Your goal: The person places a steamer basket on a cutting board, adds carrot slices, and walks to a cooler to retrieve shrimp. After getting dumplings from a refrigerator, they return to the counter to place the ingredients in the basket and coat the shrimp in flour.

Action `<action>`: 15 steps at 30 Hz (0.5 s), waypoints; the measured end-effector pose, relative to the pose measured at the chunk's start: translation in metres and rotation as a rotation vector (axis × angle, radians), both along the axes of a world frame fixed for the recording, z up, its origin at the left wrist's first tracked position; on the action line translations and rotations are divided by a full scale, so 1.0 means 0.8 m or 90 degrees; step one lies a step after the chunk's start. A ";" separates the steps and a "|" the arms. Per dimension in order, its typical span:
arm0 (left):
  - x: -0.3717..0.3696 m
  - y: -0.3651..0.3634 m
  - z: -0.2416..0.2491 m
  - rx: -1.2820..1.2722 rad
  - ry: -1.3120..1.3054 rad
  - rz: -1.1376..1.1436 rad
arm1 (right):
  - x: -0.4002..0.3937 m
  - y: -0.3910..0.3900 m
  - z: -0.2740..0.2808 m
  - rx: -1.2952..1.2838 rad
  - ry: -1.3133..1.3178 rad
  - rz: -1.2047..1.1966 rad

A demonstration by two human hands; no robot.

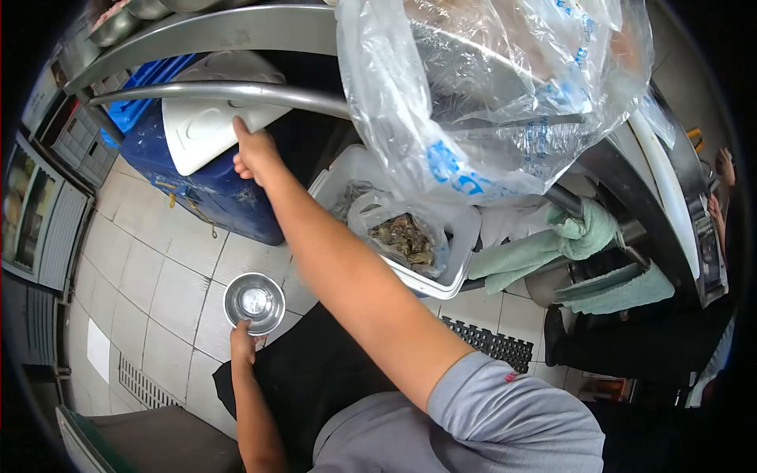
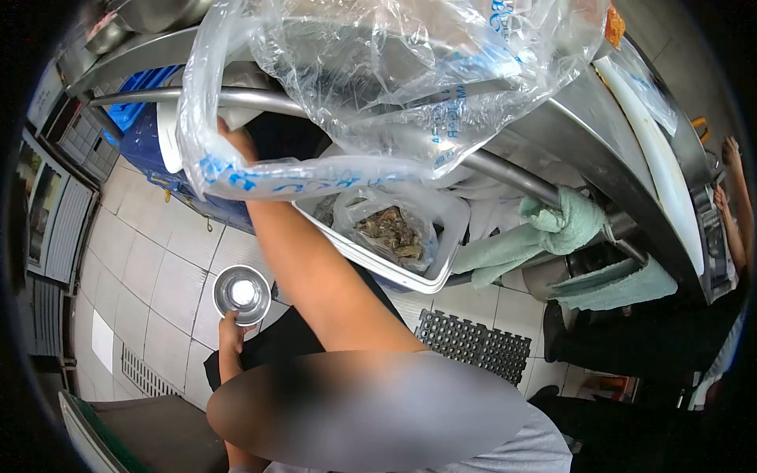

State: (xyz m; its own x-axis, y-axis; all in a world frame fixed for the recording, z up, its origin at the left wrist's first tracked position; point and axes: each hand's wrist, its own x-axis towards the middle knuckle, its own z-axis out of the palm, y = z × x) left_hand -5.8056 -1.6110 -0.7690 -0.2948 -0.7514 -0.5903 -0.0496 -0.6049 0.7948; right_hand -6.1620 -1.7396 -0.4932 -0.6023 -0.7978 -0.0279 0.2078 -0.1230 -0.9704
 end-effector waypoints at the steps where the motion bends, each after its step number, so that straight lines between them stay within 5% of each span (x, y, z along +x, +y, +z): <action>1: 0.002 0.001 0.002 -0.002 0.002 -0.001 | -0.006 0.016 0.012 0.121 0.080 0.086; 2: 0.005 0.005 0.003 -0.002 0.003 -0.002 | -0.014 0.035 0.017 0.243 0.160 0.173; 4: 0.010 0.009 0.005 0.004 0.000 0.004 | -0.044 0.062 -0.059 -0.064 -0.009 0.299; 6: 0.014 0.010 0.013 -0.007 0.001 -0.002 | -0.058 0.160 -0.091 0.149 0.173 0.173; 9: 0.025 0.009 0.019 -0.008 0.013 -0.004 | -0.123 0.341 -0.192 0.206 0.255 0.071; 11: 0.026 0.008 0.020 -0.007 0.017 -0.007 | -0.196 0.458 -0.270 0.409 0.507 0.042; 15: 0.021 -0.005 0.004 0.001 0.009 -0.025 | -0.209 0.567 -0.255 0.475 0.513 0.158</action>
